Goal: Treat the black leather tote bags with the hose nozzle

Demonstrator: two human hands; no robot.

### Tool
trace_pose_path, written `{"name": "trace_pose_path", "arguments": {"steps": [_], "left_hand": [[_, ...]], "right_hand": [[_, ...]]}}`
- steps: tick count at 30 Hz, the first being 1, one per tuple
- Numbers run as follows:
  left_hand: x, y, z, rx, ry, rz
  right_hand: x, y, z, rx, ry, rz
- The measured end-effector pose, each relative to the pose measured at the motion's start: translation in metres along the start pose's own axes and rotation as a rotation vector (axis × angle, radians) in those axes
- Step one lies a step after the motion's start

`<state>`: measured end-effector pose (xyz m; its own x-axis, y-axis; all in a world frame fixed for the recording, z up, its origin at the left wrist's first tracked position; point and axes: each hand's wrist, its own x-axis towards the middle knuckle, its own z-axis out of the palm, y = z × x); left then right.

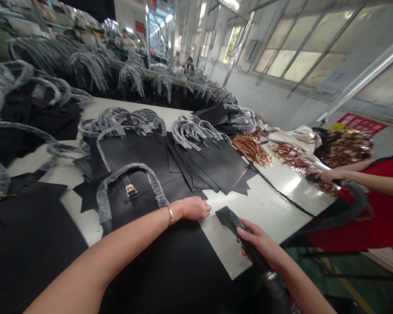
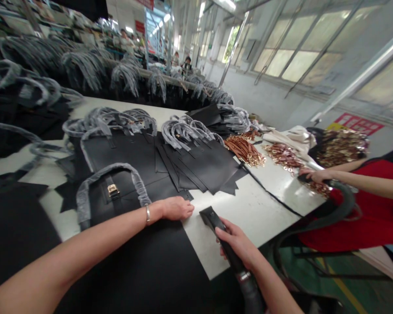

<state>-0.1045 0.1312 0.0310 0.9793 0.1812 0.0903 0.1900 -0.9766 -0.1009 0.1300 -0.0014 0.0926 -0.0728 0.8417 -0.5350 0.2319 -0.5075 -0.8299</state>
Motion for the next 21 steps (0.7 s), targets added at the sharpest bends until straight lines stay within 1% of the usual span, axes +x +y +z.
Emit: {"name": "trace_pose_path", "arguments": {"steps": [4,7,10,11,12,15,17,19,21], "left_hand": [[0.005,0.000,0.002,-0.038,-0.044,0.039],[0.008,0.002,0.004,-0.009,-0.042,0.077],[0.014,0.004,0.005,-0.017,-0.024,0.038],[0.016,0.005,0.006,-0.040,-0.013,-0.010],[0.018,0.004,0.006,-0.082,0.006,-0.101],[0.018,0.002,0.011,-0.229,0.098,-0.514],[0.011,0.002,0.016,-0.268,0.141,-0.728],[0.000,0.005,0.022,-0.286,0.210,-0.837],[-0.010,0.009,0.027,-0.334,0.312,-0.895]], "right_hand": [[0.002,0.003,0.002,0.007,-0.004,-0.002],[0.002,0.003,0.004,-0.001,0.011,-0.005],[0.000,-0.001,0.006,-0.014,0.027,-0.008],[-0.001,-0.003,0.007,-0.017,0.033,-0.012],[-0.002,-0.005,0.008,-0.019,0.038,-0.018],[-0.004,-0.011,0.010,-0.017,0.051,-0.032],[-0.004,-0.014,0.012,-0.017,0.034,-0.020],[-0.004,-0.017,0.014,-0.022,-0.004,-0.005],[-0.003,-0.018,0.017,-0.031,-0.054,0.014]]}}
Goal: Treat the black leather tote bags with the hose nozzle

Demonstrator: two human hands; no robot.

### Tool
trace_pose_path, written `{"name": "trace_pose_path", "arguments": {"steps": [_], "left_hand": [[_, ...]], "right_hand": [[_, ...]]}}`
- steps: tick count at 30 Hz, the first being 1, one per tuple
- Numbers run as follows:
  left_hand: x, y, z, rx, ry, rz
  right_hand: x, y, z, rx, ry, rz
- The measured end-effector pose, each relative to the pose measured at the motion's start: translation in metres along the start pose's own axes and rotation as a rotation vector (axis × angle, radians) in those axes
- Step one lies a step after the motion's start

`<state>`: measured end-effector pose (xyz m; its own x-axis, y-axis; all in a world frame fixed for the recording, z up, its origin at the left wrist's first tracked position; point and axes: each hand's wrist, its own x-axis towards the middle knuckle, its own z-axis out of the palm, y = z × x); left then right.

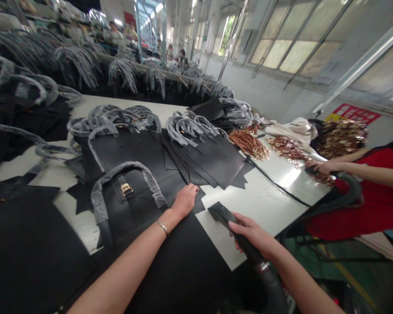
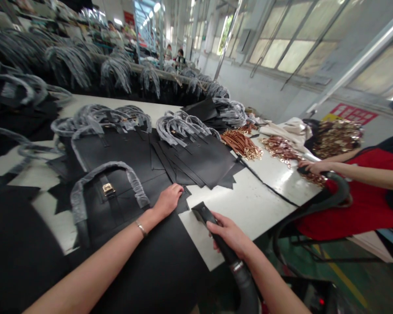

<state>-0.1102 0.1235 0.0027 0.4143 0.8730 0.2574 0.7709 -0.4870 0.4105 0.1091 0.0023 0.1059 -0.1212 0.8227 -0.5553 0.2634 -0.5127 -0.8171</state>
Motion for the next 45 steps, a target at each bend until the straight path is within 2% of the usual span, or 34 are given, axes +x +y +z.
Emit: {"name": "trace_pose_path", "arguments": {"steps": [2,5,11,16,24,31,37,43,45], "left_hand": [[-0.007,-0.003,0.000,-0.074,0.055,-0.007],[-0.011,-0.003,-0.001,-0.105,0.060,-0.014],[-0.008,-0.003,-0.002,-0.072,0.055,-0.048],[-0.007,0.000,-0.005,0.049,-0.007,0.090],[0.015,-0.001,-0.016,0.163,-0.160,0.154],[0.048,0.001,-0.013,0.343,-0.272,0.540],[0.060,-0.002,-0.005,0.341,-0.274,0.784],[0.060,-0.003,0.007,0.348,-0.271,0.802],[0.062,-0.001,0.008,0.322,-0.280,0.729]], "right_hand": [[0.004,-0.001,0.004,-0.003,-0.064,0.017],[0.016,-0.006,0.012,-0.010,-0.161,0.027],[0.035,-0.019,0.020,-0.065,-0.101,0.002],[0.029,-0.020,0.013,-0.091,-0.174,0.021],[0.025,-0.010,0.007,0.009,0.055,-0.068],[0.013,0.015,0.000,0.137,0.068,-0.044],[0.017,0.028,-0.004,0.189,0.108,-0.038],[0.020,0.027,-0.004,0.197,0.149,-0.036],[0.020,0.026,-0.005,0.190,0.159,-0.046]]}}
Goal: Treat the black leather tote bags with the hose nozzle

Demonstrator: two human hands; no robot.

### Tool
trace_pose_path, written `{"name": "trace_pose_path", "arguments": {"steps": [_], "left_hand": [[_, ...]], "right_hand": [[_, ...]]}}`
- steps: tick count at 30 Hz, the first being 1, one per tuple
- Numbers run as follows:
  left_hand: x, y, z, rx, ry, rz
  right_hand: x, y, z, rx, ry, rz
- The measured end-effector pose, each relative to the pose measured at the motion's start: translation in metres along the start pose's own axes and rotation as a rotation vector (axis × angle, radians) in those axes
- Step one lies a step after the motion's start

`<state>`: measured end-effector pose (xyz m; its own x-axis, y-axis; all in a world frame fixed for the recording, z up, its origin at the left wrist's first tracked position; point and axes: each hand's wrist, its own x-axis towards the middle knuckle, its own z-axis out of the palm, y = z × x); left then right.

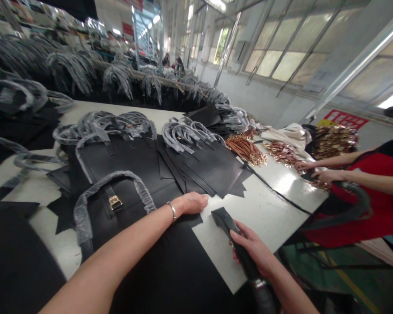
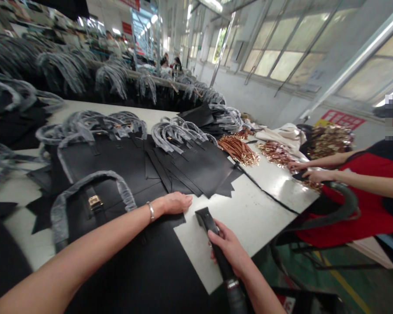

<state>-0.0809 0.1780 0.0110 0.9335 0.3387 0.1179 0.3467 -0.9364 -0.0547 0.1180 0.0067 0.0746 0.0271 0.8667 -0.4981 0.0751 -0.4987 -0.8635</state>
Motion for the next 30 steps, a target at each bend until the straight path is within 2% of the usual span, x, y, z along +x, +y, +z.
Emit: {"name": "trace_pose_path", "arguments": {"steps": [5,8,10,12,15,18,21,27,30], "left_hand": [[0.005,-0.004,-0.007,-0.164,0.037,-0.515],[-0.004,-0.004,-0.011,-0.152,0.072,-0.713],[-0.017,0.003,-0.013,-0.188,0.107,-0.795],[-0.032,0.019,-0.013,-0.278,0.171,-0.838],[-0.056,0.053,-0.013,-0.360,0.216,-0.870],[-0.079,0.091,-0.012,-0.255,0.165,-0.869],[-0.105,0.122,-0.014,-0.163,0.148,-0.882],[-0.156,0.166,-0.020,-0.080,0.115,-0.953],[-0.172,0.185,-0.020,-0.063,0.099,-0.907]], "right_hand": [[0.006,-0.009,0.001,-0.059,-0.027,-0.050],[0.014,-0.021,0.005,-0.117,-0.083,-0.055],[0.020,-0.030,0.008,-0.153,-0.129,-0.040],[0.029,-0.039,0.012,-0.183,-0.178,-0.015],[0.045,-0.050,0.021,-0.211,-0.228,0.029],[0.058,-0.058,0.030,-0.215,-0.177,-0.009],[0.057,-0.063,0.033,-0.209,-0.106,-0.078],[0.045,-0.058,0.031,-0.245,-0.231,-0.016],[0.055,-0.058,0.039,-0.239,-0.199,-0.029]]}}
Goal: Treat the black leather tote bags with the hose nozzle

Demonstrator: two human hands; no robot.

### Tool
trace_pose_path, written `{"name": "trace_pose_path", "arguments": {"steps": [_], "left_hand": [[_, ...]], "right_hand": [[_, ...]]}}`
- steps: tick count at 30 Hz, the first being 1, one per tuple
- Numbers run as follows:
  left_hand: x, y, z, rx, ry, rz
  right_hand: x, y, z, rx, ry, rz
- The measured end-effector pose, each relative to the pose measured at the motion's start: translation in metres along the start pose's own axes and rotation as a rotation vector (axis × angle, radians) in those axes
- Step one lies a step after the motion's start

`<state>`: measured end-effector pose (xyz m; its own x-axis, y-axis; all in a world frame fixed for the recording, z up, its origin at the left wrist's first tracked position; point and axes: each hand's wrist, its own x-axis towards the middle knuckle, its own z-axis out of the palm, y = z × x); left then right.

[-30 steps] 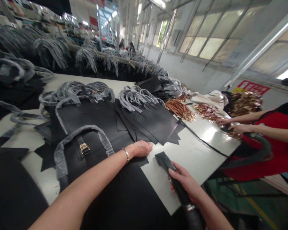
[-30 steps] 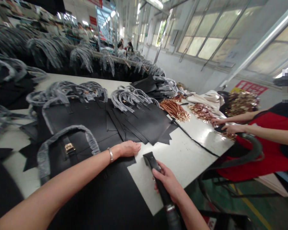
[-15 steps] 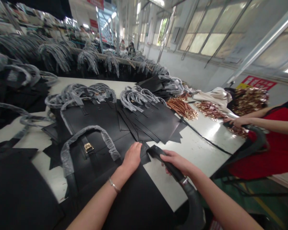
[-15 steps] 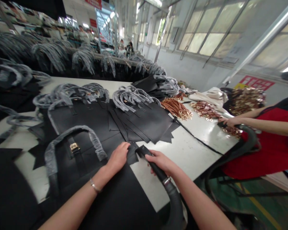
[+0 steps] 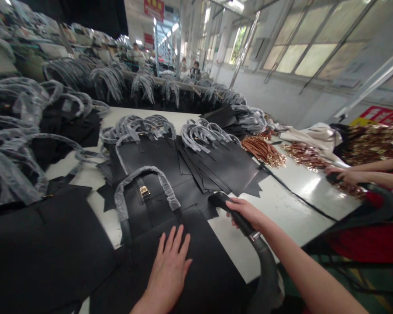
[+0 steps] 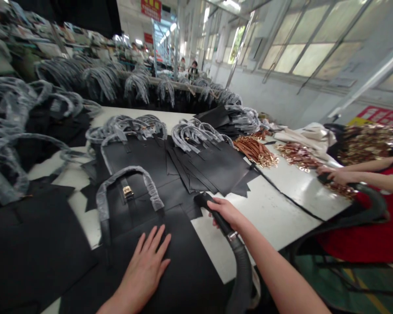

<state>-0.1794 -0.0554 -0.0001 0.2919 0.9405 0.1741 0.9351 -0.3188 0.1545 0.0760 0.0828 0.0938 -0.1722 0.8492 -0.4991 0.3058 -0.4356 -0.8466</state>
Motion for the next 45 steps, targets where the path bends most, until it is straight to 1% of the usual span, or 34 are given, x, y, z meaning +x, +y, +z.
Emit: {"name": "trace_pose_path", "arguments": {"steps": [2,4,6,8,11,13,15,17,21,23,25,29,31,36,39,41,45], "left_hand": [[-0.014,0.001,0.001,0.007,-0.004,0.030],[-0.026,0.002,0.002,0.013,0.008,0.043],[-0.034,0.003,0.004,0.017,0.023,0.047],[-0.037,0.004,0.004,0.018,0.033,0.051],[-0.037,0.005,0.002,0.014,0.035,0.042],[-0.036,0.006,-0.001,0.006,0.028,0.041],[-0.036,0.006,-0.004,-0.001,0.024,0.039],[-0.037,0.007,-0.007,-0.005,0.024,0.036],[-0.037,0.007,-0.011,-0.018,0.013,0.039],[-0.036,0.007,-0.012,-0.026,0.007,0.034],[-0.035,0.008,-0.012,-0.034,0.003,0.027],[-0.035,0.009,-0.012,-0.051,-0.001,0.015],[-0.035,0.009,-0.012,-0.061,-0.006,0.012],[-0.034,0.010,-0.013,-0.087,-0.017,0.011],[-0.032,0.011,-0.012,-0.097,-0.005,0.008],[-0.031,0.012,-0.013,-0.104,-0.006,0.004],[-0.028,0.014,-0.013,-0.115,-0.002,-0.016]], "right_hand": [[0.005,-0.004,0.004,0.007,0.053,-0.039],[0.001,-0.009,0.008,0.001,0.054,-0.060],[-0.009,-0.011,0.012,-0.016,-0.015,-0.051],[-0.017,-0.011,0.019,-0.033,-0.123,-0.021],[-0.011,-0.012,0.035,-0.043,-0.242,0.026],[0.001,-0.014,0.045,-0.040,-0.247,0.026],[0.010,-0.018,0.052,-0.036,-0.232,0.009],[0.011,-0.020,0.052,-0.041,-0.230,0.003],[-0.004,-0.016,0.039,-0.060,-0.270,0.057],[-0.007,-0.014,0.036,-0.056,-0.280,0.077],[-0.002,-0.013,0.037,-0.048,-0.281,0.078],[0.009,-0.019,0.046,-0.051,-0.278,0.043],[0.003,-0.021,0.048,-0.069,-0.290,0.036],[-0.032,-0.019,0.048,-0.088,-0.326,-0.022],[-0.036,-0.018,0.059,-0.102,-0.356,-0.017],[-0.029,-0.019,0.071,-0.131,-0.366,-0.021],[-0.019,-0.019,0.093,-0.196,-0.369,-0.091]]}}
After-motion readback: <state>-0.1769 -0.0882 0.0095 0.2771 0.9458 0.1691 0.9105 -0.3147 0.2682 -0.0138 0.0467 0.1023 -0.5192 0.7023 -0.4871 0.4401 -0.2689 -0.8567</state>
